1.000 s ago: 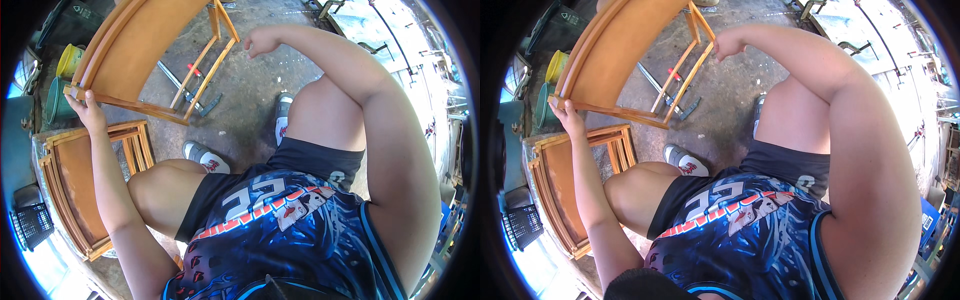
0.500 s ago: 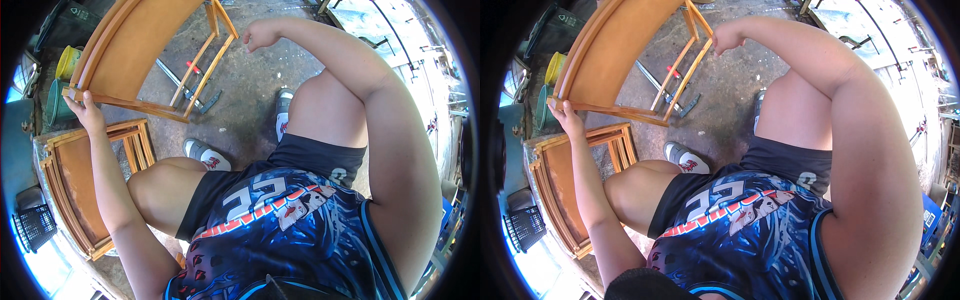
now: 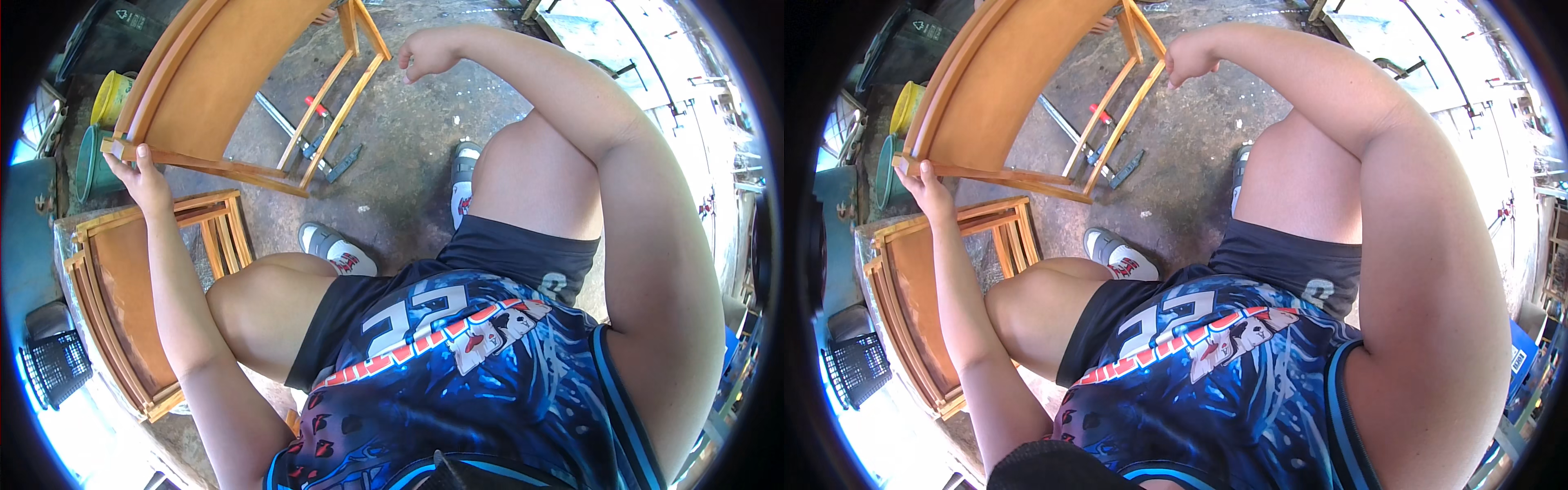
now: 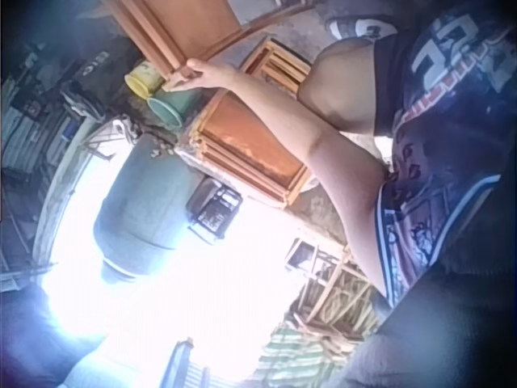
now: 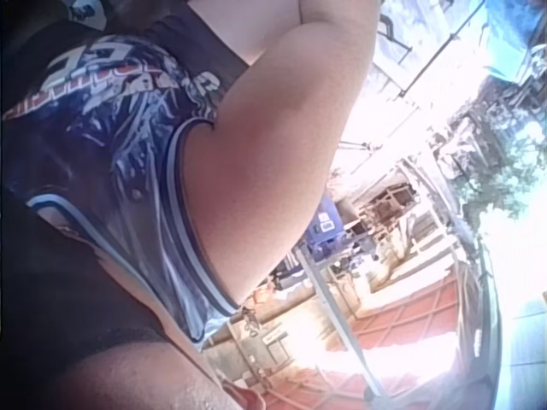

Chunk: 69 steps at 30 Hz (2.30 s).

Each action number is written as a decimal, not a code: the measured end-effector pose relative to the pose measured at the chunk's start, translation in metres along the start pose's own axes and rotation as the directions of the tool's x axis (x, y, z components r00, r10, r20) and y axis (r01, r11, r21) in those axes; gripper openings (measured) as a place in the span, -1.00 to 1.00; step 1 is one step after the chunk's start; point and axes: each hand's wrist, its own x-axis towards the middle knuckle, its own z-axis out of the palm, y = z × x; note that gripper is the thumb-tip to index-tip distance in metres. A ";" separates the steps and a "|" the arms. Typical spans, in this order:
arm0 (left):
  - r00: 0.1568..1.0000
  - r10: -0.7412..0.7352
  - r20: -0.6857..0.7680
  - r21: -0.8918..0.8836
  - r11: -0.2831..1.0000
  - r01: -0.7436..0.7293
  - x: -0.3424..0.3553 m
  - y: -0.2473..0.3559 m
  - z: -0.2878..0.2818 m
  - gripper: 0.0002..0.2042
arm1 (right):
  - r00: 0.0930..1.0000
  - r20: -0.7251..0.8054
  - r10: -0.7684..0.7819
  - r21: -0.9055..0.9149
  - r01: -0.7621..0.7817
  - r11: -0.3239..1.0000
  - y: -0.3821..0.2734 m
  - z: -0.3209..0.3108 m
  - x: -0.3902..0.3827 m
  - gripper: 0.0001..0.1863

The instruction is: Repairing and assembling wooden folding chairs using pliers and clamps.

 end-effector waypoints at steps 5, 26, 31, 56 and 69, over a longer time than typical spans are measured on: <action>1.000 0.017 0.007 -0.060 0.998 -0.017 -0.003 0.007 0.001 -0.15 | 1.000 -0.015 -0.006 -0.015 0.006 1.000 0.002 0.001 0.003 -0.45; 0.999 0.034 0.005 -0.102 0.994 -0.033 0.001 -0.002 0.000 -0.10 | 0.997 0.010 -0.075 -0.057 0.076 0.996 0.013 0.001 0.010 -0.46; 0.998 0.057 0.006 -0.192 0.980 -0.055 -0.006 0.016 0.007 -0.09 | 0.997 -0.065 -0.045 -0.014 0.044 0.999 0.018 0.006 0.005 -0.48; 0.985 0.114 -0.128 -0.045 0.992 -0.121 -0.019 0.022 0.024 -0.01 | 0.933 -0.349 -0.081 0.487 0.255 0.835 -0.269 0.124 0.172 -0.63; 0.989 0.098 -0.110 -0.176 0.977 -0.117 -0.017 0.014 0.024 0.11 | 0.956 -0.242 -0.166 0.471 0.265 0.841 -0.262 0.114 0.163 -0.56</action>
